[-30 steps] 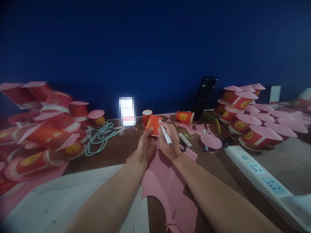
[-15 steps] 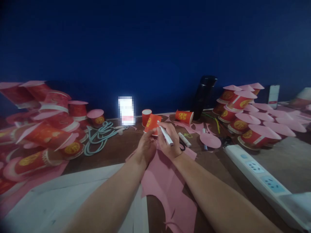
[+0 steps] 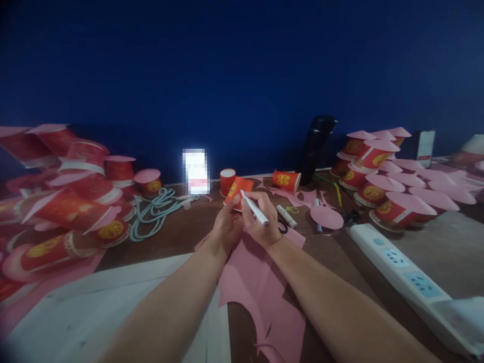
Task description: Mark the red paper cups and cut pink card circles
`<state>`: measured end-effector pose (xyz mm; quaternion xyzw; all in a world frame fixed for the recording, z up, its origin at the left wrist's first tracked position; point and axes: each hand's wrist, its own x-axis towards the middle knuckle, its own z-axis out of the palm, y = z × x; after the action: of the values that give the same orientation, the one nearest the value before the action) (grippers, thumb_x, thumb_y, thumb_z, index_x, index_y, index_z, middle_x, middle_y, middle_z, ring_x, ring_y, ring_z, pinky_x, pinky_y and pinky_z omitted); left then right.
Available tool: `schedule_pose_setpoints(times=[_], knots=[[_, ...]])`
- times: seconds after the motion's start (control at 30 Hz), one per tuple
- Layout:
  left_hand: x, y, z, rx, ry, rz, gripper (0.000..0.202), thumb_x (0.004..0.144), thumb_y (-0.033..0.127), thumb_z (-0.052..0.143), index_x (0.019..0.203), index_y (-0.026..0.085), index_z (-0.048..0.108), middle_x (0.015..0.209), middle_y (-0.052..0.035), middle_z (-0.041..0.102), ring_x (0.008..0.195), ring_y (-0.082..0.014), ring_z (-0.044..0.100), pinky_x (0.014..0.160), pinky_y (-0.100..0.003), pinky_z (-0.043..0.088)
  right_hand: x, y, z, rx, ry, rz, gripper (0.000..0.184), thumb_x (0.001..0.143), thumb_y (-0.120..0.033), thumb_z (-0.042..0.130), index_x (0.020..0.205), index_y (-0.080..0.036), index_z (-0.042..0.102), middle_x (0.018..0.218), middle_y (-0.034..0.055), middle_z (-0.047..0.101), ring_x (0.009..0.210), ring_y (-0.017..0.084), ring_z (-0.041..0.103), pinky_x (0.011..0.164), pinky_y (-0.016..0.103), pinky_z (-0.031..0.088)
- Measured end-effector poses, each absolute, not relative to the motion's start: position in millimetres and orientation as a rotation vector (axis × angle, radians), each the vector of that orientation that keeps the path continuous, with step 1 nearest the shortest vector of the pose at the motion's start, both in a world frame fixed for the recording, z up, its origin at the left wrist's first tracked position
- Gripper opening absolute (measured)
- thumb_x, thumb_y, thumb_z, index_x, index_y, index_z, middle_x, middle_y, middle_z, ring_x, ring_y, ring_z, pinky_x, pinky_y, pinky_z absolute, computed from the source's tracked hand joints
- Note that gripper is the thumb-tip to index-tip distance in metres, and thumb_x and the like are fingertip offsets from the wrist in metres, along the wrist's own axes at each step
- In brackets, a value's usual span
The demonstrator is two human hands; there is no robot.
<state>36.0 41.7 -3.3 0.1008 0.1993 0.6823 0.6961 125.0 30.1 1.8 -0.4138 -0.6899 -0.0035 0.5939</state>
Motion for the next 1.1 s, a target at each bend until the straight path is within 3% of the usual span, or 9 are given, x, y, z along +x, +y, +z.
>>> schedule_pose_setpoints(times=[0.27,0.77,1.1], knots=[[37.5,42.1,-10.3,0.363,0.464,1.540,0.031,0.071,0.022,0.072,0.099,0.014,0.065,0.103,-0.0074,0.067,0.111,-0.0189,0.059,0.103,-0.034,0.038,125.0,31.6,1.4,-0.948,-1.589,-0.072,0.015,0.087,-0.028,0.057,0.100,-0.020,0.057,0.088,0.0056,0.064,0.079,0.018,0.063,0.070,0.032,0.053],[39.7,41.4,-11.3,0.598,0.571,1.672,0.027,0.068,0.020,0.072,0.094,0.015,0.068,0.099,-0.0057,0.068,0.095,-0.0179,0.063,0.096,-0.035,0.041,126.5,32.3,-0.5,-0.924,-1.612,0.015,0.017,0.088,-0.026,0.054,0.104,-0.020,0.054,0.095,0.0070,0.063,0.081,0.018,0.063,0.074,0.034,0.053],[38.2,38.1,-5.3,0.558,0.587,1.646,0.027,0.066,0.016,0.071,0.092,0.016,0.067,0.097,-0.0050,0.068,0.095,-0.0172,0.062,0.097,-0.033,0.039,127.6,33.0,1.6,-0.914,-1.604,0.011,0.016,0.088,-0.026,0.054,0.103,-0.021,0.055,0.096,0.0066,0.062,0.081,0.017,0.062,0.076,0.034,0.052]])
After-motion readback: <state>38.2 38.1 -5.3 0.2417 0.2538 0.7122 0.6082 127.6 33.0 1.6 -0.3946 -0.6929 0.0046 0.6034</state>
